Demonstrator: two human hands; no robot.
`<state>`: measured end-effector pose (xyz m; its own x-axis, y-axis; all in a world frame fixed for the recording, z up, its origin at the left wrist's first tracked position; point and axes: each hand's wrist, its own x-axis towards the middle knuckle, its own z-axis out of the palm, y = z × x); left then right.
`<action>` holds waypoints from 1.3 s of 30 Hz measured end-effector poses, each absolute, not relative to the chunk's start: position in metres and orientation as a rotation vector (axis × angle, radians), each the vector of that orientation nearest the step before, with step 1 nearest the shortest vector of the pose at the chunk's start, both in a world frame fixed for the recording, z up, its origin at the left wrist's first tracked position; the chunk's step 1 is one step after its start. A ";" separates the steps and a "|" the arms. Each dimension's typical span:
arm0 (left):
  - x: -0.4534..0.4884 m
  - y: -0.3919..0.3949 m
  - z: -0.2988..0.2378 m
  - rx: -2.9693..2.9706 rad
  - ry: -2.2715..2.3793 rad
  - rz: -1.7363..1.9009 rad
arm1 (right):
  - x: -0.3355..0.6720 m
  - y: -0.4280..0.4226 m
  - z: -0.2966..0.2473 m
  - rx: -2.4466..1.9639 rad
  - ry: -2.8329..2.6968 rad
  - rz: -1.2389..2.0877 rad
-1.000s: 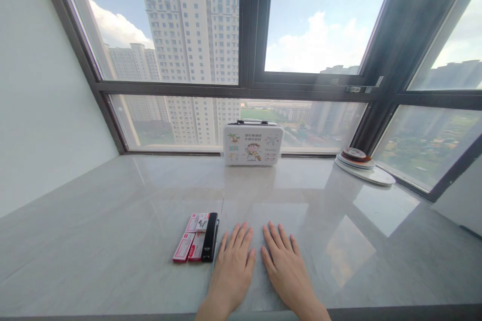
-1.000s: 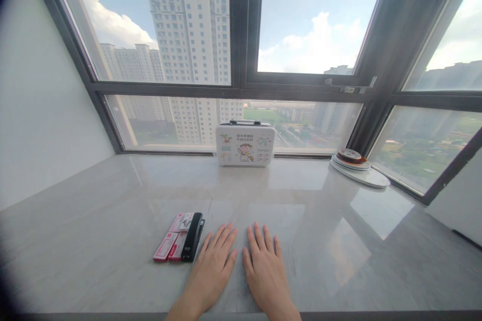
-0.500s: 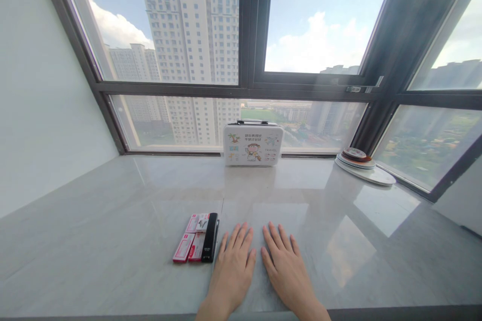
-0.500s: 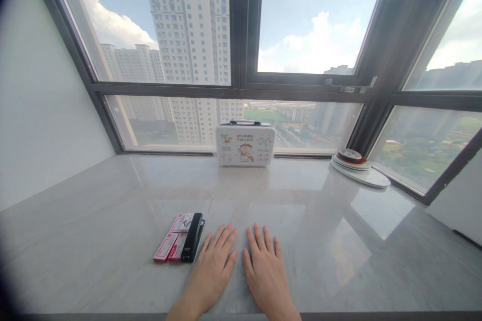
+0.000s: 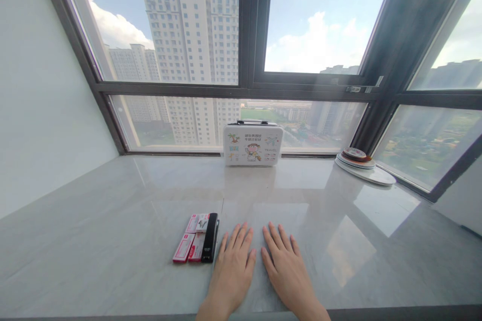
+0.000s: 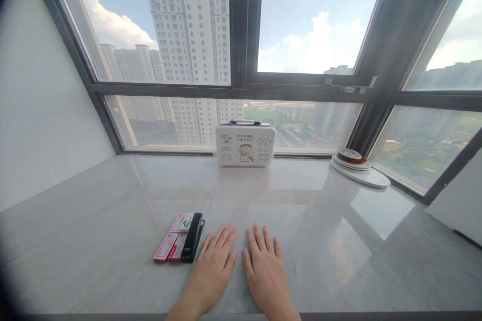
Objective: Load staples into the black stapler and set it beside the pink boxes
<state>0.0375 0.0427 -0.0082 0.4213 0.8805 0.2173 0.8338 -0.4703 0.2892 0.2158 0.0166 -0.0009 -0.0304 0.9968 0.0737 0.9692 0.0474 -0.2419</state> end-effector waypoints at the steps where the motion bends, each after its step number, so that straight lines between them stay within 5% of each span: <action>1: 0.037 0.043 -0.008 2.531 1.537 0.515 | 0.216 0.016 -0.001 -2.018 -2.098 0.184; 39: 0.038 0.042 -0.008 2.525 1.549 0.517 | 0.216 0.017 -0.001 -2.019 -2.096 0.183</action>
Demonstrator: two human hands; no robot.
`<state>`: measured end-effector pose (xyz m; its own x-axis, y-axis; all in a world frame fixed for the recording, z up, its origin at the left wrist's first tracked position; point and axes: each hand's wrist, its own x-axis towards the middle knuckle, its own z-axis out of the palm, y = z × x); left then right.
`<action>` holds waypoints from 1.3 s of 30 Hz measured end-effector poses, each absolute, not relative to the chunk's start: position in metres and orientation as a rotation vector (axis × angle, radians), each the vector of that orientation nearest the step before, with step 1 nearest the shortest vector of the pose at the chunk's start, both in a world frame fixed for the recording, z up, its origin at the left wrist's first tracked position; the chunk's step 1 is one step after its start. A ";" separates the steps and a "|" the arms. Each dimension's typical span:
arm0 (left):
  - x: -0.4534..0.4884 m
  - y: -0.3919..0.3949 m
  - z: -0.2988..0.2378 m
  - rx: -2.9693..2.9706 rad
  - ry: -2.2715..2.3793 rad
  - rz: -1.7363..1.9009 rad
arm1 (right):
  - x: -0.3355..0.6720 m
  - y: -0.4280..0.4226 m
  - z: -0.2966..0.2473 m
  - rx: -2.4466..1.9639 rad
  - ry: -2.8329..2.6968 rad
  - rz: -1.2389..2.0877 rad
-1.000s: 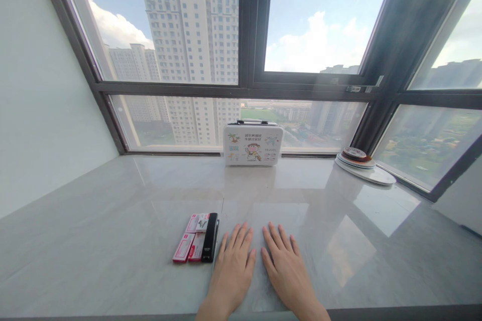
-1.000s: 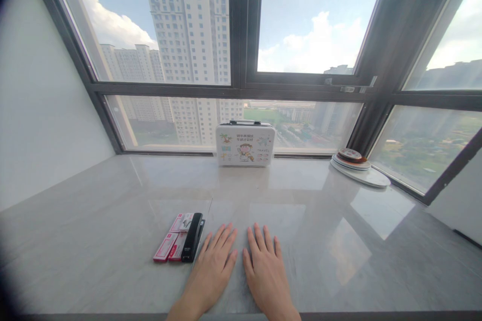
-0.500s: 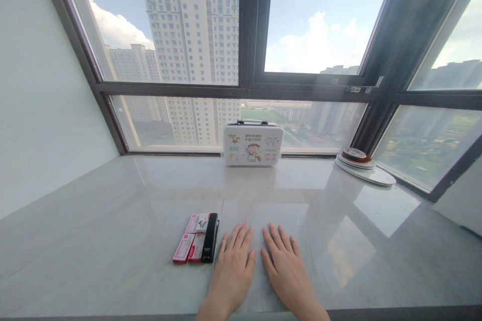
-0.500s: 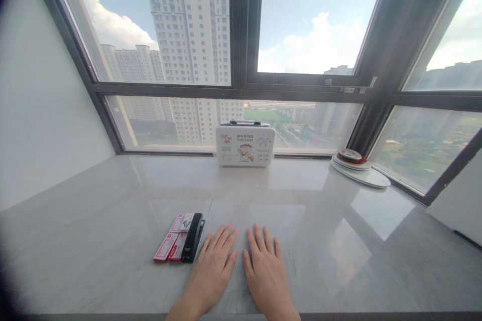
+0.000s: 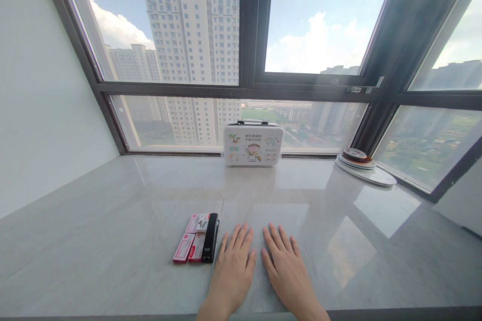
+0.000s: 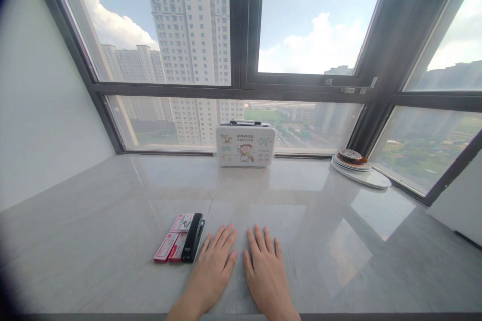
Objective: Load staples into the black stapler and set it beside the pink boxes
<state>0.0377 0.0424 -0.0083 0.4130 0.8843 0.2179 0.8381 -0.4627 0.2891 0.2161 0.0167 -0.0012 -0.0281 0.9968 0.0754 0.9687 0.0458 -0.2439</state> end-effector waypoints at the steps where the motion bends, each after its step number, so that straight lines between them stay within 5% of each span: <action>1: 0.038 0.043 -0.008 2.527 1.551 0.518 | 0.216 0.017 -0.001 -2.020 -2.095 0.187; 39: 0.038 0.043 -0.009 2.530 1.544 0.509 | 0.216 0.016 0.000 -2.014 -2.097 0.169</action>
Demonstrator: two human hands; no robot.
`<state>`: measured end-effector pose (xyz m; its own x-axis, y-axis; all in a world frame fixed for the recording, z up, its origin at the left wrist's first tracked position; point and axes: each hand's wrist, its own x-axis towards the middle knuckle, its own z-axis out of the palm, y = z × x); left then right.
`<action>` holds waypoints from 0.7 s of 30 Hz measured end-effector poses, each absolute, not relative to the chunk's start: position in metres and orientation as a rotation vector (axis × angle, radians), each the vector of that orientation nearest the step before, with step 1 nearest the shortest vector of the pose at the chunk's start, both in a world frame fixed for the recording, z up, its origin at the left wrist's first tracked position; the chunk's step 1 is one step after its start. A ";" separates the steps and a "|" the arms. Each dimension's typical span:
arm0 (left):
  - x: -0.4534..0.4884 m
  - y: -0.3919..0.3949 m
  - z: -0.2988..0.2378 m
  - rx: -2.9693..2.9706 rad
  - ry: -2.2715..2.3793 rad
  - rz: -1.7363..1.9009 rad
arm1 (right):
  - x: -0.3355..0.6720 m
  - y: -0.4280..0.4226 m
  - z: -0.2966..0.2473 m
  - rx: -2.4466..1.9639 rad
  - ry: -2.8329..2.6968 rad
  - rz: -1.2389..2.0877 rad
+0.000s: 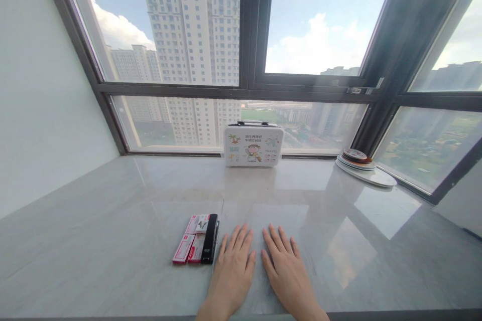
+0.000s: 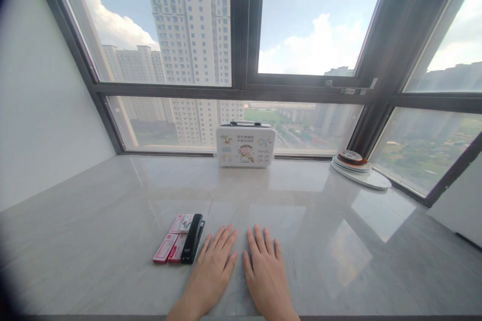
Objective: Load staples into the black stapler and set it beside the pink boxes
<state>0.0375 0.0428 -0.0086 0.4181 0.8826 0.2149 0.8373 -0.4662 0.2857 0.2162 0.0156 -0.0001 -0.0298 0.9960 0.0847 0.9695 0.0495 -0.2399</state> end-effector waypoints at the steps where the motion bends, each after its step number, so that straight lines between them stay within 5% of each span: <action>1: 0.037 0.042 -0.009 2.530 1.543 0.512 | 0.216 0.016 0.000 -2.016 -2.097 0.167; 21: 0.038 0.042 -0.008 2.506 1.541 0.508 | 0.216 0.015 -0.001 -2.028 -2.100 0.165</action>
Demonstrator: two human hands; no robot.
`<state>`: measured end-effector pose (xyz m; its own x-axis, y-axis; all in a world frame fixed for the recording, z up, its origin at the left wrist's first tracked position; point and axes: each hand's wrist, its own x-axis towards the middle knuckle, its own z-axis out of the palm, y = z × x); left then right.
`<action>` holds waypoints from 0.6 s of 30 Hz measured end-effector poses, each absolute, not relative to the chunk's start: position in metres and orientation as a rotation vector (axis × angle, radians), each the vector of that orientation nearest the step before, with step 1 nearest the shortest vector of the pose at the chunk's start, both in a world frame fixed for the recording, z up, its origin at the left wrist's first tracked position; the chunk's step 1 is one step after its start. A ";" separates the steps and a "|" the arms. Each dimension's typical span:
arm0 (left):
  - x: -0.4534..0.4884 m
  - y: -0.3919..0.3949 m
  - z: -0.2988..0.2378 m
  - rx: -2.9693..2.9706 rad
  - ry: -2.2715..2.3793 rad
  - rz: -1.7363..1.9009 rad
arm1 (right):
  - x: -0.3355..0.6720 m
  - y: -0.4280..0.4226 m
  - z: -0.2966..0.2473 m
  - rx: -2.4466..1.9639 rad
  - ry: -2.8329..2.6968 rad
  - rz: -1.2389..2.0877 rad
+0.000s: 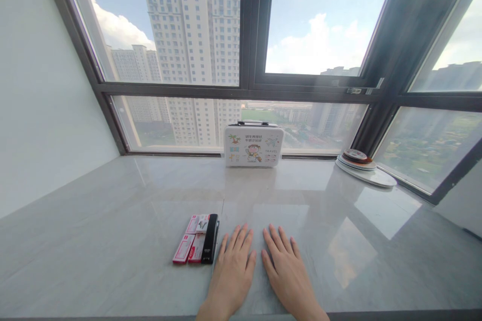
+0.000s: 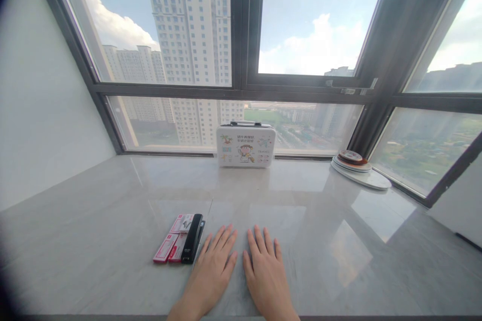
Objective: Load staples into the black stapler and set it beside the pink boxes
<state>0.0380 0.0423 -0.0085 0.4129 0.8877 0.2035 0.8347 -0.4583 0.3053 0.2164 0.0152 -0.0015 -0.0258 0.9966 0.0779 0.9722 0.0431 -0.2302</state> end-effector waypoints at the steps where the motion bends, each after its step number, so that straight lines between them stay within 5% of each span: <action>1: 0.038 0.042 -0.008 2.507 1.540 0.511 | 0.216 0.015 -0.001 -2.026 -2.100 0.168; 18: 0.038 0.043 -0.009 2.526 1.545 0.519 | 0.217 0.016 0.000 -2.008 -2.085 0.190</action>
<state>0.0378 0.0428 -0.0087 0.4148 0.8830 0.2197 0.8365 -0.4650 0.2897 0.2172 0.0162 0.0002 -0.0268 0.9963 0.0819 0.9649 0.0472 -0.2582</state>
